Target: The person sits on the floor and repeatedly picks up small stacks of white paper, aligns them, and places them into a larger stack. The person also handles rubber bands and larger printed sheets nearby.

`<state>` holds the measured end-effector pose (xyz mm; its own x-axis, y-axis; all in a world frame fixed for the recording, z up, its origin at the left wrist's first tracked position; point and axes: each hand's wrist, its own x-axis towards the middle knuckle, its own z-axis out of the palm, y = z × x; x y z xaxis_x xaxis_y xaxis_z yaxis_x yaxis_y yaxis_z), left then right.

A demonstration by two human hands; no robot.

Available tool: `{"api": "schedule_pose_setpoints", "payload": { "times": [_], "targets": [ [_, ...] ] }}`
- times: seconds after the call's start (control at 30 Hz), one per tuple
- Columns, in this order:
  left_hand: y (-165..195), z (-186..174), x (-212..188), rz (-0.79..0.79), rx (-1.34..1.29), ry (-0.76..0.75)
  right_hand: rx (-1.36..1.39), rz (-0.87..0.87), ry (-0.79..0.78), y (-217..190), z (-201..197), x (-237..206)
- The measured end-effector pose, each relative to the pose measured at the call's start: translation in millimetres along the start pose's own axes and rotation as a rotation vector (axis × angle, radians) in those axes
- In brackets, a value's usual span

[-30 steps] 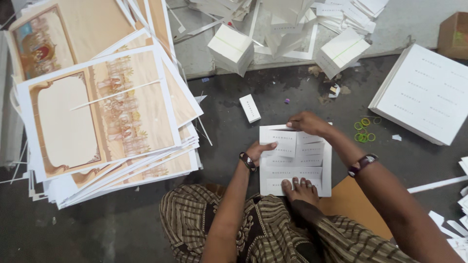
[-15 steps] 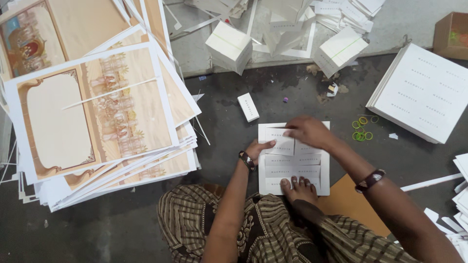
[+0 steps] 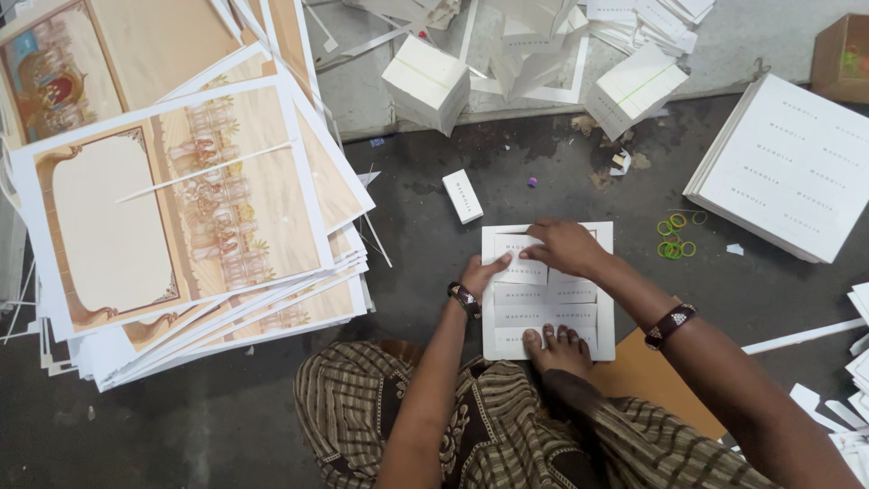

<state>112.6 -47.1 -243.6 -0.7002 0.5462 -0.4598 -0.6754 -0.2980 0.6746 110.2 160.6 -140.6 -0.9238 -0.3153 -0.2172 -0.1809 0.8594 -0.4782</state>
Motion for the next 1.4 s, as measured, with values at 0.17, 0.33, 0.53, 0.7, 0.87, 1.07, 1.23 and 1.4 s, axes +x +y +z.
{"api": "schedule_pose_setpoints", "payload": {
  "times": [0.17, 0.33, 0.53, 0.7, 0.87, 1.07, 1.23, 1.4],
  "targets": [
    [1.1, 5.5, 7.0, 0.065, 0.199, 0.292, 0.269, 0.155, -0.055, 1.0, 4.4, 8.2],
    [8.5, 9.9, 17.4, 0.087, 0.565, 0.604, 0.171, 0.166, 0.028, -4.1, 14.0, 3.9],
    [13.6, 11.4, 22.5, 0.086, 0.482, 0.692, 0.157, 0.029, 0.140, -13.6, 13.4, -15.6],
    [17.9, 21.1, 12.6, 0.139, 0.550, 0.668, 0.121, 0.212, -0.216, -15.4, -7.1, 8.2],
    [25.3, 23.3, 8.2, 0.124, 0.666, 0.662, 0.099, 0.263, -0.348, -19.6, -13.7, 35.3],
    [11.7, 16.5, 14.3, 0.208, 0.441, 0.547, 0.048, -0.265, 0.273, -7.6, 9.5, -6.0],
    [14.3, 15.9, 11.0, 0.034, -0.009, 0.381, 0.766, 0.039, 0.468, 5.1, 11.2, -18.4],
    [21.2, 33.1, -36.3, 0.618, 0.361, 0.586, 1.371, 0.334, 0.467, -0.2, 5.1, -9.4]
  ]
}}
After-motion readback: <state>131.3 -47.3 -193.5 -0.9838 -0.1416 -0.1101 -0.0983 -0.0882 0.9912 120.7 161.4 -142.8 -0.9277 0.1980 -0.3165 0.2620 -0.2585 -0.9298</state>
